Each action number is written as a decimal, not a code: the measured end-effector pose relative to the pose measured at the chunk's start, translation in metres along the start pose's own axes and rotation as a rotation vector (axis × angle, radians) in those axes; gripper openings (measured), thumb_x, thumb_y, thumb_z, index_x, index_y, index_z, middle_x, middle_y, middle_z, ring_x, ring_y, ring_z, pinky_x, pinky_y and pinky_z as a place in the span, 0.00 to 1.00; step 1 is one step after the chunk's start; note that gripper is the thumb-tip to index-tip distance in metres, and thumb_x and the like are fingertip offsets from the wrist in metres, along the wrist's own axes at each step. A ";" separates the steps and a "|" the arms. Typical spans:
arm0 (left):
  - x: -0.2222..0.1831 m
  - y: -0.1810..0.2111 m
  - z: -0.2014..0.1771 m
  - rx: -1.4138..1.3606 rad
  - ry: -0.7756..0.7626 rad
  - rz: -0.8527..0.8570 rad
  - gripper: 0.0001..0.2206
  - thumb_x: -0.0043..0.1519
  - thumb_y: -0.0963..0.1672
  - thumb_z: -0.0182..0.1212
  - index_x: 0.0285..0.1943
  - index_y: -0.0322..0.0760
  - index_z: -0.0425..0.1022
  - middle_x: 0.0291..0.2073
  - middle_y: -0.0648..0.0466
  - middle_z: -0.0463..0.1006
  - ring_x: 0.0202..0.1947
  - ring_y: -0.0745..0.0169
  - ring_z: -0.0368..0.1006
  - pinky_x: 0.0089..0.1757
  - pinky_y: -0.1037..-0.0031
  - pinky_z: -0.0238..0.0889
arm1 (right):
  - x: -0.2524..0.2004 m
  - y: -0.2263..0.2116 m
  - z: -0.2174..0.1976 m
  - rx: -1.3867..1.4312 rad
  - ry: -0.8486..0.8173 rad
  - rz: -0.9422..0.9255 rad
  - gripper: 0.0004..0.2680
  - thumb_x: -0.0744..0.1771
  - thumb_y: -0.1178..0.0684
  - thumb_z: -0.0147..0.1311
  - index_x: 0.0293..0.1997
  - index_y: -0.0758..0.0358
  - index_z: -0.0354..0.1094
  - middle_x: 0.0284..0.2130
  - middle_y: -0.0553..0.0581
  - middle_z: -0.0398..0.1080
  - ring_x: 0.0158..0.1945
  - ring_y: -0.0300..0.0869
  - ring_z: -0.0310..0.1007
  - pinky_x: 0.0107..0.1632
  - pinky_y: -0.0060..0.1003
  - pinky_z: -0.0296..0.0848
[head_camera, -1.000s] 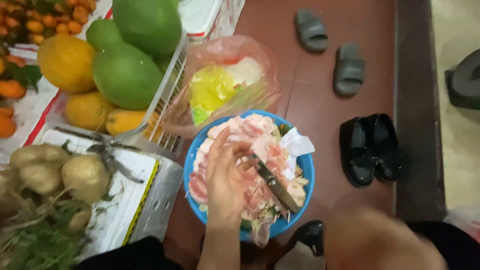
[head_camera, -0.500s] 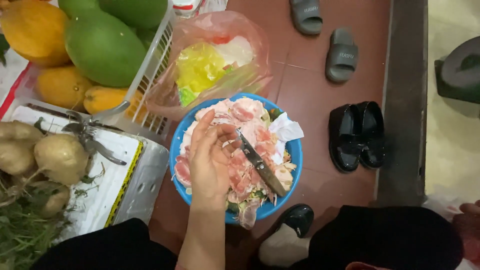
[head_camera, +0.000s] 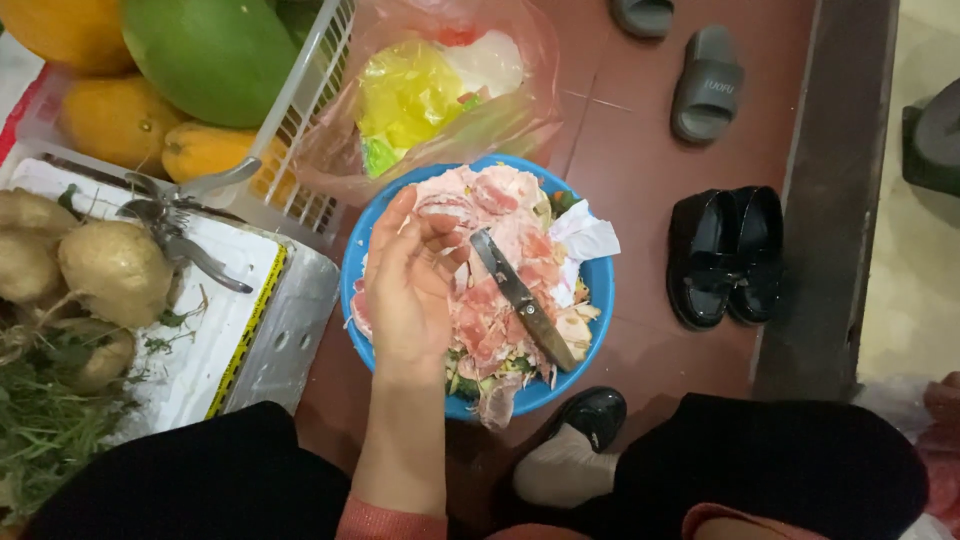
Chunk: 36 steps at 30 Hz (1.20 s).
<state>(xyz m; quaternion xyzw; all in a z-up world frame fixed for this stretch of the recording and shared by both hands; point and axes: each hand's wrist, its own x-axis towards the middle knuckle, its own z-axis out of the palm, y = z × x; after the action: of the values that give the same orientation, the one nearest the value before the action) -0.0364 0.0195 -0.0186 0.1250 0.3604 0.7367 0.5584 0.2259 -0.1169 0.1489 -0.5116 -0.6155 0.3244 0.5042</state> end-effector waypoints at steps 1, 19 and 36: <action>-0.002 0.001 0.000 0.001 0.002 -0.002 0.19 0.64 0.42 0.56 0.66 0.35 0.69 0.37 0.39 0.80 0.37 0.54 0.77 0.40 0.65 0.75 | 0.005 0.011 0.005 -0.016 0.004 -0.002 0.06 0.60 0.63 0.60 0.34 0.65 0.66 0.39 0.63 0.73 0.35 0.43 0.79 0.38 0.31 0.83; 0.055 -0.051 -0.099 0.621 0.316 0.203 0.19 0.57 0.39 0.62 0.59 0.40 0.75 0.29 0.53 0.78 0.28 0.72 0.71 0.31 0.83 0.65 | 0.023 0.291 0.105 -0.609 -0.166 0.187 0.13 0.65 0.46 0.64 0.56 0.46 0.77 0.38 0.52 0.74 0.38 0.46 0.78 0.40 0.46 0.79; 0.060 -0.100 -0.116 1.691 -0.022 -0.113 0.17 0.64 0.44 0.57 0.62 0.53 0.76 0.50 0.51 0.75 0.55 0.45 0.74 0.53 0.54 0.70 | 0.009 0.316 0.118 -0.647 -0.463 0.662 0.25 0.57 0.42 0.61 0.62 0.37 0.69 0.56 0.51 0.70 0.61 0.51 0.71 0.65 0.48 0.69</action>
<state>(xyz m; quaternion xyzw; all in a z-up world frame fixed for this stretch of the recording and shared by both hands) -0.0515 0.0404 -0.1808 0.4897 0.7903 0.1888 0.3163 0.2094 -0.0109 -0.1711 -0.7234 -0.5850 0.3642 0.0413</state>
